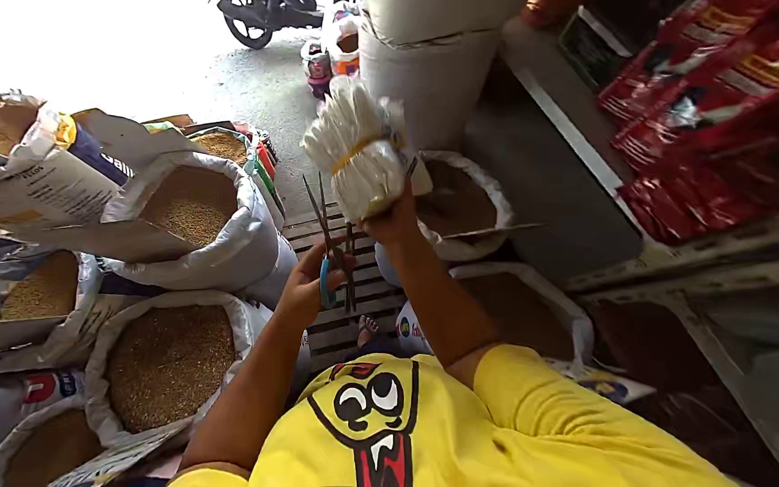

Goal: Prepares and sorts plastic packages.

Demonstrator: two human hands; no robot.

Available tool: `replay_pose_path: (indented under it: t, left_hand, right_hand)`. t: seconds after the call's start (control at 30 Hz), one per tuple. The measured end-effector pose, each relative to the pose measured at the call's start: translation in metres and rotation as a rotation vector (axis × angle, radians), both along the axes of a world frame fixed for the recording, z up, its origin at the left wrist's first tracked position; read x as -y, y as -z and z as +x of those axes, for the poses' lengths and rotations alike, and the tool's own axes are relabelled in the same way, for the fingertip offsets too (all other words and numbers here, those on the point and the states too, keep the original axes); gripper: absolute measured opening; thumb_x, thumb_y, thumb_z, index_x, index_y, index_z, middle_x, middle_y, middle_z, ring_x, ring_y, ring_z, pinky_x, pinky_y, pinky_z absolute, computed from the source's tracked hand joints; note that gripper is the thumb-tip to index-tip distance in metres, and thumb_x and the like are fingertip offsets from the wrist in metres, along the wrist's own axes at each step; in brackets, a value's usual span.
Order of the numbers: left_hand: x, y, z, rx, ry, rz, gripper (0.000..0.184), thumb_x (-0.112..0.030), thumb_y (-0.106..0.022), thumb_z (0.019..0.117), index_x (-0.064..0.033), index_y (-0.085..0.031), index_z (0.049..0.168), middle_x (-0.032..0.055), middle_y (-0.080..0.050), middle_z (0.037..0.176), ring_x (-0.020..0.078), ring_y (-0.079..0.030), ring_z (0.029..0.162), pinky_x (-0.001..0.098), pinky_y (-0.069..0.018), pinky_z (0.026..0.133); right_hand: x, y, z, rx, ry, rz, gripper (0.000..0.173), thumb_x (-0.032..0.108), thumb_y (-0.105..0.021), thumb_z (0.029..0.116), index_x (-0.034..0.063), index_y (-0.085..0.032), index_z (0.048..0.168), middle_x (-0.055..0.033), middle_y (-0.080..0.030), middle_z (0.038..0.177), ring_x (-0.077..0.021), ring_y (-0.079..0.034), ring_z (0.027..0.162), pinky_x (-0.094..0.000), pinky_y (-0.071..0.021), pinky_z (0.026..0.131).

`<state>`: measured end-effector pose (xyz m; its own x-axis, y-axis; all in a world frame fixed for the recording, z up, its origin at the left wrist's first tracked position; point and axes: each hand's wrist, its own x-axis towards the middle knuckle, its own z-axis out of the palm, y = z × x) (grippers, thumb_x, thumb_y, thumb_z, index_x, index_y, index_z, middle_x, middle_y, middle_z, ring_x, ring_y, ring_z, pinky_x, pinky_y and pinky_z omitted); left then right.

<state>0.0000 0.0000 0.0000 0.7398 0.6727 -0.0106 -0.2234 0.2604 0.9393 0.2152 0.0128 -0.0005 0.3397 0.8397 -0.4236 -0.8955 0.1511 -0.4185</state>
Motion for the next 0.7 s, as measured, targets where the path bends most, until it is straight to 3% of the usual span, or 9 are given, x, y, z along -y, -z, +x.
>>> replay_pose_path:
  t: [0.07,0.13,0.3,0.4,0.47,0.53,0.7]
  left_hand:
    - [-0.030,0.010,0.007,-0.015,0.012,-0.087,0.071,-0.035,-0.083,0.0840,-0.0080,-0.053,0.143,0.0107,-0.073,0.113,0.0220,-0.071,0.105,0.0400,-0.0576,0.096]
    - [-0.055,0.017,0.011,-0.064,0.026,-0.162,0.068,-0.033,-0.081,0.0843,-0.0063,-0.055,0.141,0.0115,-0.073,0.111,0.0221,-0.071,0.102,0.0392,-0.0580,0.095]
    - [-0.125,0.026,0.029,-0.193,0.053,-0.237,0.072,-0.035,-0.079,0.0844,-0.0022,-0.051,0.143,0.0125,-0.073,0.110,0.0207,-0.070,0.102,0.0362,-0.0573,0.094]
    - [-0.175,0.033,0.043,-0.202,0.064,-0.203,0.069,-0.031,-0.078,0.0856,-0.0031,-0.052,0.143,0.0108,-0.073,0.111,0.0190,-0.070,0.103,0.0361,-0.0567,0.095]
    - [-0.208,0.039,0.053,-0.183,0.047,-0.164,0.063,-0.025,-0.075,0.0874,-0.0039,-0.053,0.142,0.0098,-0.072,0.111,0.0188,-0.070,0.104,0.0382,-0.0560,0.097]
    - [-0.241,0.041,0.070,-0.157,-0.010,-0.156,0.060,-0.021,-0.073,0.0877,-0.0048,-0.053,0.142,0.0080,-0.071,0.111,0.0177,-0.068,0.103,0.0379,-0.0553,0.097]
    - [-0.312,0.032,0.110,0.086,-0.045,-0.435,0.055,-0.018,-0.072,0.0882,-0.0079,-0.051,0.138,0.0121,-0.072,0.111,0.0247,-0.071,0.104,0.0433,-0.0572,0.097]
  right_hand:
    - [-0.029,0.034,0.006,-0.014,-0.068,0.037,0.066,0.073,-0.026,0.0992,0.0204,-0.056,0.125,-0.0083,-0.068,0.111,-0.0234,-0.067,0.099,-0.0469,-0.0589,0.076]
    - [-0.054,0.057,0.013,-0.007,-0.121,0.065,0.069,0.073,-0.022,0.1003,0.0199,-0.056,0.129,-0.0081,-0.067,0.115,-0.0232,-0.067,0.104,-0.0482,-0.0587,0.082]
    - [-0.120,0.065,0.028,-0.039,-0.165,0.061,0.066,0.067,-0.019,0.1035,0.0183,-0.057,0.125,-0.0058,-0.069,0.110,-0.0197,-0.068,0.103,-0.0440,-0.0588,0.085]
    - [-0.168,0.075,0.034,-0.048,-0.160,0.156,0.063,0.064,-0.020,0.1049,0.0173,-0.060,0.121,-0.0061,-0.072,0.105,-0.0187,-0.070,0.097,-0.0402,-0.0607,0.080]
    - [-0.199,0.082,0.036,-0.029,-0.160,0.197,0.063,0.066,-0.022,0.1040,0.0188,-0.061,0.120,-0.0056,-0.072,0.105,-0.0182,-0.070,0.095,-0.0388,-0.0611,0.077]
    - [-0.233,0.082,0.044,-0.030,-0.158,0.174,0.064,0.069,-0.024,0.1026,0.0193,-0.059,0.123,-0.0056,-0.071,0.108,-0.0189,-0.070,0.099,-0.0400,-0.0606,0.080]
    - [-0.305,0.087,0.059,0.089,-0.080,0.214,0.055,0.061,-0.032,0.1058,0.0154,-0.060,0.119,-0.0029,-0.074,0.102,-0.0130,-0.072,0.093,-0.0324,-0.0624,0.079]
